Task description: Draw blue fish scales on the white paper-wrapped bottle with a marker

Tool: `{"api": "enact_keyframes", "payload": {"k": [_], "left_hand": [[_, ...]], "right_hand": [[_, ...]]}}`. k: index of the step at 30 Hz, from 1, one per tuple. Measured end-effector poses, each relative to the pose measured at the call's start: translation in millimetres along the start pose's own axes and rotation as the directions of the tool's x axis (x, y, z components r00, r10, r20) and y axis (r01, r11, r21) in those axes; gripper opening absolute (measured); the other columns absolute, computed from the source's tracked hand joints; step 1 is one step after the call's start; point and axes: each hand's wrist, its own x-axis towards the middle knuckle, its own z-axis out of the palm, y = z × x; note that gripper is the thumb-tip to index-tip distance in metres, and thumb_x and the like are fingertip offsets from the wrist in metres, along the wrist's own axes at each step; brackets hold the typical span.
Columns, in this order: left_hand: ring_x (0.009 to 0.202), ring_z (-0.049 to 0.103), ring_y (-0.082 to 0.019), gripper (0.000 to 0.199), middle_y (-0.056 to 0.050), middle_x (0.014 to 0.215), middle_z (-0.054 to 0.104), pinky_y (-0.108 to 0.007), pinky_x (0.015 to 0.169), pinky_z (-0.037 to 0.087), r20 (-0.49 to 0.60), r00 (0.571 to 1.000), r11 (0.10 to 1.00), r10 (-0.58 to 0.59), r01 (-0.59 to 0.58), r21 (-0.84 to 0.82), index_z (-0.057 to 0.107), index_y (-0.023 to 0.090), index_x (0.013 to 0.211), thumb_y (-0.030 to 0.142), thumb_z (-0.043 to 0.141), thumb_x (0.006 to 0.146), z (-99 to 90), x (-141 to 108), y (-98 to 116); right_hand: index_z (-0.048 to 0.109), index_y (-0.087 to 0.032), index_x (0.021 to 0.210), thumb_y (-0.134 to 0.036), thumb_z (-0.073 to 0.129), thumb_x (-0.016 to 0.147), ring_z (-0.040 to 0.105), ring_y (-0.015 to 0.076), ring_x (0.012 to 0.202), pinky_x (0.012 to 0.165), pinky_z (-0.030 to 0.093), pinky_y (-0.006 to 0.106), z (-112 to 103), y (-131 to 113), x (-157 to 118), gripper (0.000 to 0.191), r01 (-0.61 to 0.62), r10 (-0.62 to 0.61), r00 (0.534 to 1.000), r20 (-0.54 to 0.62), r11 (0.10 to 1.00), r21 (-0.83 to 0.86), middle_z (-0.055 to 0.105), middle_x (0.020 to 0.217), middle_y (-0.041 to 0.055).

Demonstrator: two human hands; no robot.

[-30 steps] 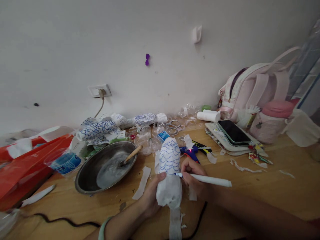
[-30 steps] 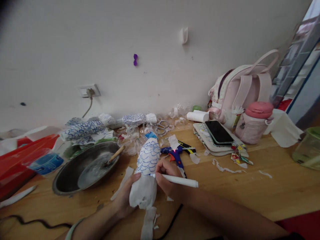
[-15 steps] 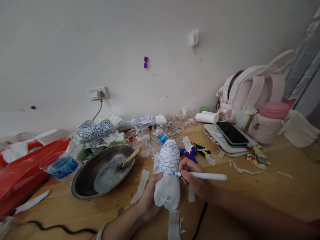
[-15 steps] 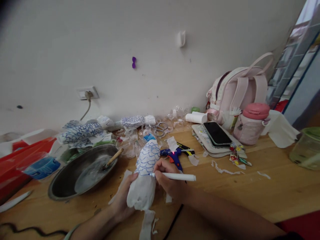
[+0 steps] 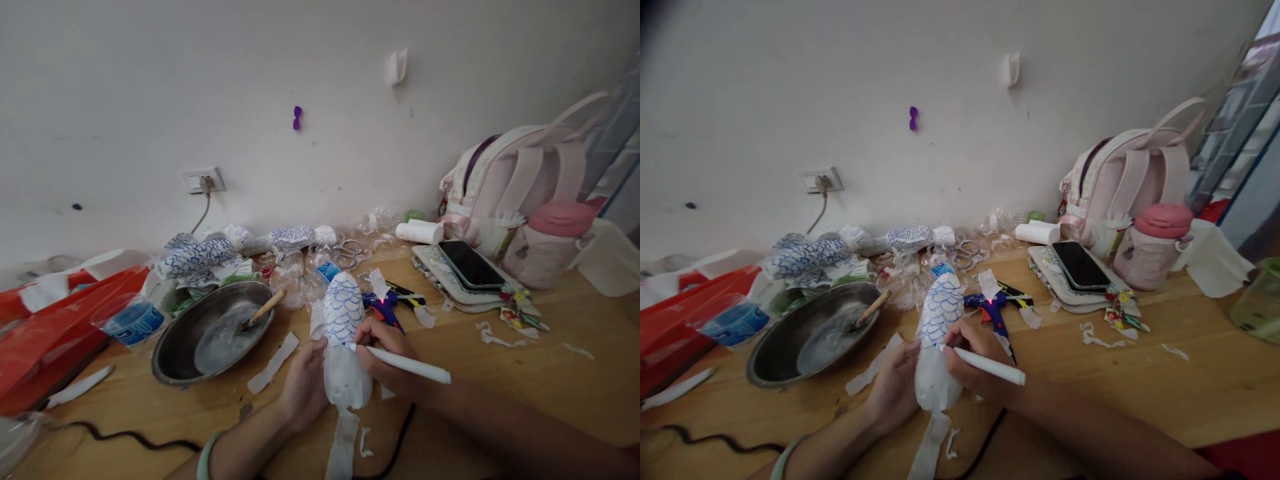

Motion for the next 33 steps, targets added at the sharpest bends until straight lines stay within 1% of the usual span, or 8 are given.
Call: {"api": "enact_keyframes", "payload": {"k": [3,7,13,19,24,27,29,33], "left_hand": [[0.095,0.064,-0.029,0.037,-0.009,0.088,0.074,-0.036,0.086,0.046,-0.037,0.999,0.998,0.013,-0.011,0.054,0.072,0.014,0.09,0.048,0.071,0.075,2.0,-2.0,-2.6],[0.08,0.065,-0.021,0.034,-0.008,0.088,0.074,-0.029,0.073,0.047,-0.061,0.997,0.991,0.057,-0.048,0.127,0.072,0.015,0.084,0.044,0.08,0.068,1.3,-2.5,-5.7],[0.075,0.066,-0.019,0.026,-0.006,0.084,0.075,-0.029,0.075,0.049,-0.113,0.993,0.999,-0.04,0.041,0.002,0.073,0.014,0.089,0.036,0.076,0.074,-1.1,-3.2,-3.9],[0.073,0.067,-0.022,0.027,-0.006,0.074,0.074,-0.03,0.072,0.049,-0.126,0.99,0.998,-0.061,0.062,0.004,0.075,0.013,0.087,0.037,0.068,0.078,-4.1,-3.1,-2.0],[0.075,0.068,-0.023,0.033,-0.01,0.081,0.075,-0.032,0.075,0.05,-0.064,0.996,0.998,-0.058,0.057,-0.017,0.074,0.01,0.092,0.037,0.071,0.073,-5.3,-1.7,-1.5],[0.081,0.068,-0.025,0.035,-0.01,0.088,0.076,-0.032,0.077,0.05,-0.058,0.998,1.0,-0.029,0.028,-0.014,0.074,0.011,0.094,0.038,0.071,0.073,-3.7,-2.1,-1.6],[0.084,0.068,-0.027,0.036,-0.01,0.085,0.076,-0.033,0.08,0.05,-0.03,0.999,1.0,-0.012,0.012,-0.008,0.074,0.011,0.091,0.041,0.073,0.072,-2.1,-2.2,-1.5],[0.082,0.069,-0.027,0.033,-0.009,0.077,0.074,-0.035,0.084,0.05,0.025,1.0,1.0,0.01,-0.01,-0.013,0.072,0.012,0.085,0.04,0.077,0.069,2.3,-1.5,0.1]], "right_hand": [[0.058,-0.019,0.079,-0.019,0.055,0.075,0.051,0.0128,0.056,0.049,0.04,0.024,0.4,-1.4,-1.7,0.005,0.059,-0.058,0.998,0.013,0.996,-0.059,0.057,0.066,0.0008],[0.058,-0.02,0.081,-0.019,0.055,0.077,0.053,0.0136,0.058,0.052,0.042,0.025,0.7,1.9,-5.8,0.005,0.141,-0.139,0.99,0.028,0.986,-0.094,0.058,0.067,0.0008],[0.054,-0.021,0.076,-0.019,0.053,0.076,0.05,0.0135,0.055,0.05,0.04,0.026,2.7,4.8,-7.5,0.003,0.206,-0.207,0.978,-0.01,0.977,-0.061,0.056,0.063,-0.0004],[0.052,-0.021,0.072,-0.024,0.048,0.08,0.045,0.0119,0.052,0.046,0.036,0.024,-1.0,1.7,-1.7,0.009,0.045,-0.046,0.999,0.0,0.99,0.131,0.05,0.061,-0.0015],[0.051,-0.021,0.072,-0.029,0.05,0.081,0.043,0.0114,0.05,0.045,0.035,0.023,-0.1,4.5,0.2,0.011,-0.071,0.06,0.997,0.05,0.964,0.256,0.047,0.059,-0.0022],[0.051,-0.021,0.073,-0.035,0.053,0.081,0.043,0.0111,0.049,0.044,0.035,0.023,2.0,5.8,-0.7,0.016,-0.092,0.078,0.995,0.056,0.943,0.32,0.047,0.059,-0.0025],[0.049,-0.021,0.074,-0.041,0.053,0.083,0.042,0.0107,0.046,0.044,0.035,0.023,3.6,6.1,-1.5,0.022,-0.097,0.086,0.995,0.044,0.916,0.389,0.047,0.055,-0.0036],[0.049,-0.021,0.077,-0.039,0.051,0.087,0.046,0.0112,0.046,0.046,0.039,0.023,5.8,1.7,-2.8,0.02,-0.049,0.08,0.995,-0.06,0.91,0.413,0.049,0.052,-0.0046]]}}
